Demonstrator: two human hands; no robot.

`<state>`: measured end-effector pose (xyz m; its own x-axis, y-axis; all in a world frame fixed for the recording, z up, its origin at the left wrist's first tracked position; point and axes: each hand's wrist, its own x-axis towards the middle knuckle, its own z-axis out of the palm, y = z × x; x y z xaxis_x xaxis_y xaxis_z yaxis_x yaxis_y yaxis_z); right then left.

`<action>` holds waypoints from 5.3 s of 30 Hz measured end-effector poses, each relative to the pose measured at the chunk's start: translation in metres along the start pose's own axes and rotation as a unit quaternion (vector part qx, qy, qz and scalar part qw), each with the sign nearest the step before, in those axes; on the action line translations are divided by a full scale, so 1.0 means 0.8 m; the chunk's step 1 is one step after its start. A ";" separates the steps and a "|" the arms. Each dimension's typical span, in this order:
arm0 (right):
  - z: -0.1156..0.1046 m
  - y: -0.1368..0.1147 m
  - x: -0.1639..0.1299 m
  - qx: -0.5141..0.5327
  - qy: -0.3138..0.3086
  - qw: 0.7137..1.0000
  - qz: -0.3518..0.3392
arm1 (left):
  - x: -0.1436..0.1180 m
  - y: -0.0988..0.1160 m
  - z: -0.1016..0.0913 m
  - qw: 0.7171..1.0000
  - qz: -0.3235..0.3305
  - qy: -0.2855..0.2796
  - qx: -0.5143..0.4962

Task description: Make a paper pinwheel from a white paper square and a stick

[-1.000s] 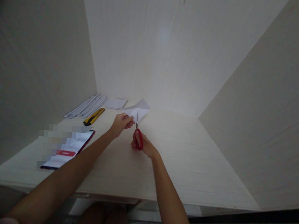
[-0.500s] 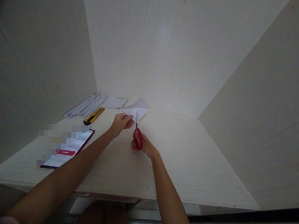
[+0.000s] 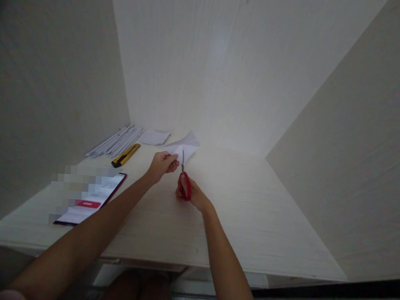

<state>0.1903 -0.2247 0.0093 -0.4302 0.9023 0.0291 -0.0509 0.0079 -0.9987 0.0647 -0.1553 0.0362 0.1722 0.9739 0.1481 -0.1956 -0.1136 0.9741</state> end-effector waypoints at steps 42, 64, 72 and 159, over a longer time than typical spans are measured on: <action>0.004 -0.004 0.000 -0.063 0.063 0.996 0.016 | 0.005 -0.007 -0.001 0.999 -0.009 0.020 0.026; 0.007 -0.010 -0.001 -0.064 0.073 0.995 0.023 | 0.004 -0.007 -0.002 1.000 -0.011 0.013 0.021; 0.005 -0.006 0.000 -0.058 0.071 0.996 0.019 | 0.004 -0.008 -0.002 0.999 -0.007 0.007 0.032; -0.078 0.016 -0.016 -0.609 0.416 0.643 0.206 | 0.029 -0.028 -0.029 0.991 0.058 0.115 -0.047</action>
<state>0.2517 -0.2095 -0.0067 0.4761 0.8500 0.2255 0.8747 -0.4313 -0.2212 0.0507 -0.1253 0.0135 -0.0795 0.9757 0.2042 -0.2911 -0.2187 0.9314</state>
